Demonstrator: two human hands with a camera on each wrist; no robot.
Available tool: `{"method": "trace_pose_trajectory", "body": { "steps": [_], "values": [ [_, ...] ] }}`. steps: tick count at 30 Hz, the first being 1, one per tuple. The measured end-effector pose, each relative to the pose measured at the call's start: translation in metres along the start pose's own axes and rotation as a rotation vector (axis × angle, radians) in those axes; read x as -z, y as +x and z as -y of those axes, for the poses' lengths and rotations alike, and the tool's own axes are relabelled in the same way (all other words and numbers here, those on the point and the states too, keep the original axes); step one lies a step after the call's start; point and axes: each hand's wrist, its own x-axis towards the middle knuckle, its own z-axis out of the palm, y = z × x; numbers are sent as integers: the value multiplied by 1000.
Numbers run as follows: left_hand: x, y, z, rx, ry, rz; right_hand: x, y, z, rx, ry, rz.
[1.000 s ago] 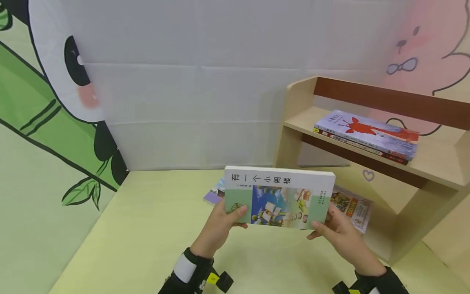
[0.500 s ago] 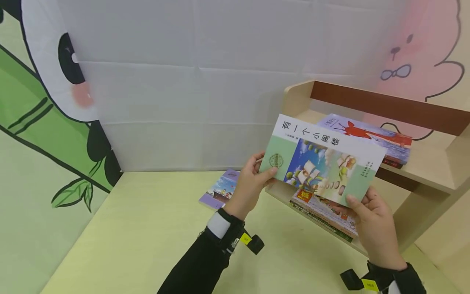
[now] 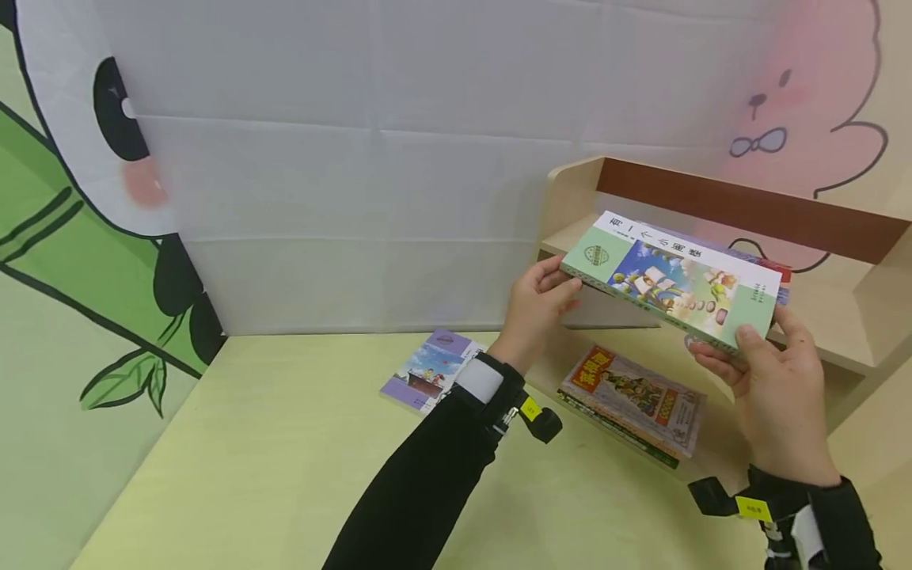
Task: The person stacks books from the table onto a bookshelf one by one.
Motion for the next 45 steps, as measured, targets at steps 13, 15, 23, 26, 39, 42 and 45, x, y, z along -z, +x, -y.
{"method": "trace_pose_trajectory", "body": {
  "steps": [13,15,23,26,39,42,45],
  "values": [
    [-22,13,3,108,161,178,-2,13,11,26,-372,-98],
    [-24,13,4,112,255,200,0,16,12,36,-460,-161],
    [-27,17,5,80,528,257,9,21,19,0,-728,-261],
    [-31,21,3,78,568,262,8,24,21,-10,-766,-273],
    [-39,23,0,91,599,246,5,25,25,-31,-580,-345],
    [-40,22,0,85,613,218,4,26,24,-31,-563,-379],
    [-41,24,3,87,618,201,4,28,21,-16,-509,-414]
  ]
}}
